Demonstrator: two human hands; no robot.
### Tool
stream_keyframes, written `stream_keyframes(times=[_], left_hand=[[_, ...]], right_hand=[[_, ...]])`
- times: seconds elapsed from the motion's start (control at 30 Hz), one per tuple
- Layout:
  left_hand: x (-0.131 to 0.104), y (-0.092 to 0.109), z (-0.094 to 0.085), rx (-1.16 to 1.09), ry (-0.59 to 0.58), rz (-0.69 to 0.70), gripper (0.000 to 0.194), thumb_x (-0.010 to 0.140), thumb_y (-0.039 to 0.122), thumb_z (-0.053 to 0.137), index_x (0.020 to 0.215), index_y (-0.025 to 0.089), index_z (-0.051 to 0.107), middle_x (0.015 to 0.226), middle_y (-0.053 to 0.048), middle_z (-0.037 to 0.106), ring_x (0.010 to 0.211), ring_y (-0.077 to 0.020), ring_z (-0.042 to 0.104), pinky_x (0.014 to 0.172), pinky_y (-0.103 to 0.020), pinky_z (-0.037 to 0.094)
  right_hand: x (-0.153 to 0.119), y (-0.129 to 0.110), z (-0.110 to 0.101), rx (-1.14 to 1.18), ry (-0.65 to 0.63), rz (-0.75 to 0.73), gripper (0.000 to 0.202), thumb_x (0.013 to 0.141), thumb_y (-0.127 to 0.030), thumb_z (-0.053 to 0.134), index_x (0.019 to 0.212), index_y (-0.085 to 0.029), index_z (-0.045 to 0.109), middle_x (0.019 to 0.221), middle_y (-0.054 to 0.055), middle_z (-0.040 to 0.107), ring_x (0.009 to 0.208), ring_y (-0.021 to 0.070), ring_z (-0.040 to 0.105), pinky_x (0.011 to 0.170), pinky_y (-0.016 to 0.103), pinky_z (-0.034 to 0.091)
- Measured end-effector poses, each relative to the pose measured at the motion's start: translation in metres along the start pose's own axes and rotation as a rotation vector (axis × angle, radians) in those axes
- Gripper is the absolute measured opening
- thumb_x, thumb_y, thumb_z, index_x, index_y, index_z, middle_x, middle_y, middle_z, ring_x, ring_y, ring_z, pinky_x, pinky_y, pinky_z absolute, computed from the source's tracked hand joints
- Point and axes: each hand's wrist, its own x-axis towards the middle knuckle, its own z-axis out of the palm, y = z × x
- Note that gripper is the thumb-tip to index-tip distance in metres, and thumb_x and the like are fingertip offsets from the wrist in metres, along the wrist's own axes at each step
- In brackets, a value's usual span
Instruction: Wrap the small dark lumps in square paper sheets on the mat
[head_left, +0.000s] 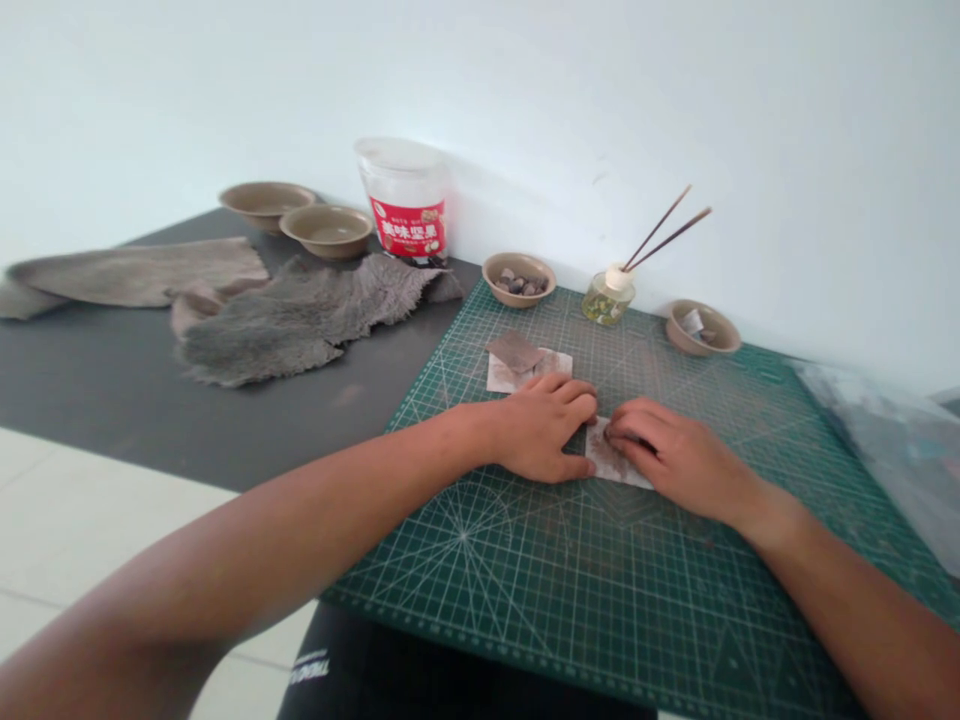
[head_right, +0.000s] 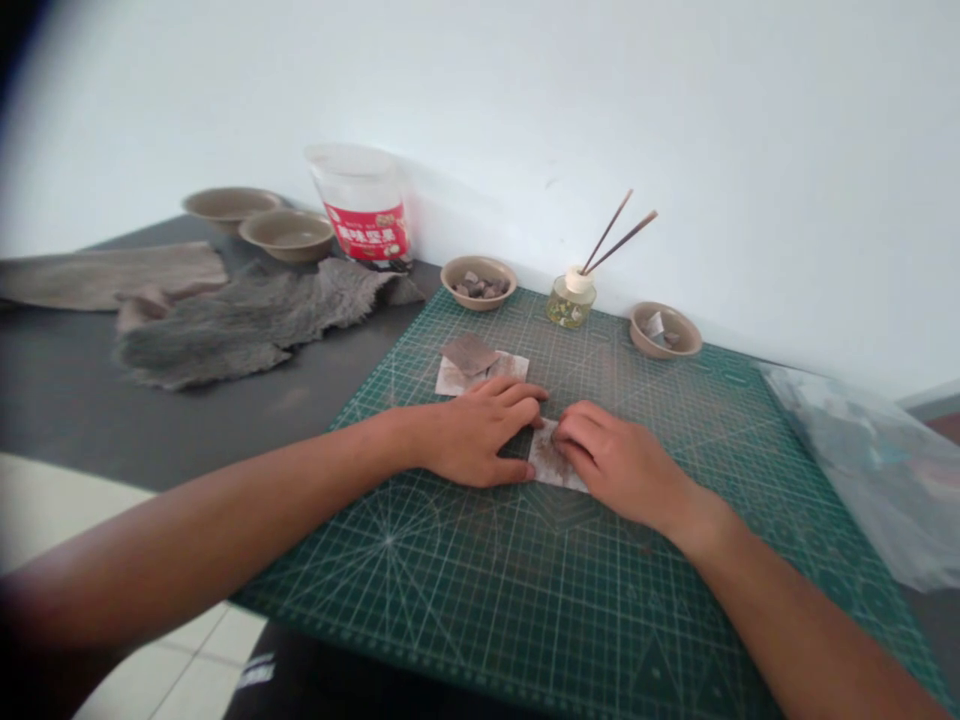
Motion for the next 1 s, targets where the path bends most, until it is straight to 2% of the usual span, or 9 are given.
stream_keyframes(times=[0.07, 0.17, 0.23, 0.4, 0.47, 0.6, 0.77, 0.93, 1.0], left_hand=[[0.0001, -0.0004, 0.0009, 0.002, 0.006, -0.004, 0.051, 0.088, 0.056, 0.058, 0.121, 0.018, 0.05, 0.151, -0.014, 0.04, 0.141, -0.0332, 0.032, 0.116, -0.047, 0.026], [0.0002, 0.0, 0.0016, 0.004, 0.0, 0.001, 0.051, 0.088, 0.057, 0.058, 0.12, 0.017, 0.05, 0.151, -0.014, 0.04, 0.141, -0.0331, 0.032, 0.116, -0.046, 0.026], [0.0005, 0.0007, 0.0017, 0.007, -0.003, 0.002, 0.053, 0.088, 0.057, 0.056, 0.121, 0.017, 0.049, 0.151, -0.015, 0.04, 0.141, -0.0334, 0.032, 0.116, -0.046, 0.026], [0.0015, 0.002, 0.0011, 0.008, -0.006, -0.017, 0.052, 0.088, 0.056, 0.056, 0.122, 0.017, 0.049, 0.152, -0.014, 0.039, 0.141, -0.0334, 0.03, 0.116, -0.047, 0.026], [0.0016, 0.0022, 0.0002, 0.002, -0.014, -0.02, 0.051, 0.088, 0.056, 0.056, 0.12, 0.017, 0.049, 0.152, -0.014, 0.039, 0.14, -0.0335, 0.032, 0.116, -0.047, 0.027], [0.0014, 0.0024, -0.0015, -0.01, -0.033, -0.01, 0.053, 0.088, 0.057, 0.056, 0.121, 0.017, 0.049, 0.151, -0.014, 0.039, 0.138, -0.0343, 0.034, 0.113, -0.049, 0.03], [0.0013, 0.0028, -0.0026, -0.002, -0.026, -0.019, 0.05, 0.089, 0.055, 0.056, 0.121, 0.018, 0.049, 0.151, -0.013, 0.039, 0.139, -0.0335, 0.033, 0.114, -0.049, 0.028], [0.0011, 0.002, -0.002, -0.006, -0.034, -0.009, 0.052, 0.088, 0.057, 0.056, 0.122, 0.018, 0.049, 0.151, -0.013, 0.039, 0.139, -0.0334, 0.034, 0.114, -0.049, 0.029], [0.0012, 0.0012, -0.0008, -0.004, -0.025, -0.002, 0.054, 0.089, 0.057, 0.056, 0.124, 0.017, 0.048, 0.151, -0.014, 0.039, 0.14, -0.0336, 0.032, 0.115, -0.048, 0.027]], right_hand=[[-0.0001, 0.003, -0.0034, -0.037, 0.018, 0.042, 0.011, 0.098, -0.025, 0.051, 0.097, -0.023, 0.061, 0.104, 0.004, 0.064, 0.093, 0.0205, 0.063, 0.085, 0.038, 0.05], [-0.0038, 0.0021, -0.0071, 0.011, -0.104, -0.012, 0.011, 0.098, -0.025, 0.051, 0.093, -0.024, 0.062, 0.101, 0.004, 0.065, 0.091, 0.0194, 0.063, 0.082, 0.035, 0.051], [-0.0037, -0.0011, -0.0047, 0.054, -0.141, -0.06, 0.013, 0.098, -0.025, 0.05, 0.093, -0.024, 0.062, 0.103, 0.003, 0.065, 0.091, 0.0185, 0.064, 0.081, 0.034, 0.051], [0.0047, 0.003, 0.001, -0.038, 0.053, 0.03, 0.01, 0.097, -0.025, 0.052, 0.096, -0.023, 0.062, 0.103, 0.004, 0.065, 0.092, 0.0206, 0.064, 0.084, 0.037, 0.05], [0.004, 0.0056, -0.0014, -0.045, 0.029, 0.029, 0.009, 0.096, -0.024, 0.054, 0.095, -0.023, 0.062, 0.101, 0.003, 0.065, 0.091, 0.0206, 0.064, 0.083, 0.037, 0.05], [-0.0009, 0.0004, -0.0013, 0.047, -0.124, -0.07, 0.013, 0.099, -0.025, 0.05, 0.096, -0.025, 0.062, 0.106, 0.002, 0.065, 0.095, 0.0184, 0.063, 0.084, 0.034, 0.05], [0.0013, 0.0016, 0.0003, -0.041, 0.015, 0.02, 0.011, 0.099, -0.027, 0.05, 0.099, -0.024, 0.061, 0.105, 0.004, 0.064, 0.094, 0.0202, 0.063, 0.086, 0.038, 0.05], [-0.0006, -0.0011, 0.0002, 0.03, -0.11, -0.091, 0.014, 0.099, -0.025, 0.049, 0.097, -0.025, 0.063, 0.106, 0.003, 0.065, 0.095, 0.0187, 0.064, 0.084, 0.034, 0.051], [0.0, -0.0022, 0.0028, 0.016, -0.066, -0.074, 0.015, 0.1, -0.025, 0.048, 0.1, -0.025, 0.063, 0.11, 0.004, 0.065, 0.095, 0.0191, 0.064, 0.085, 0.035, 0.051]])
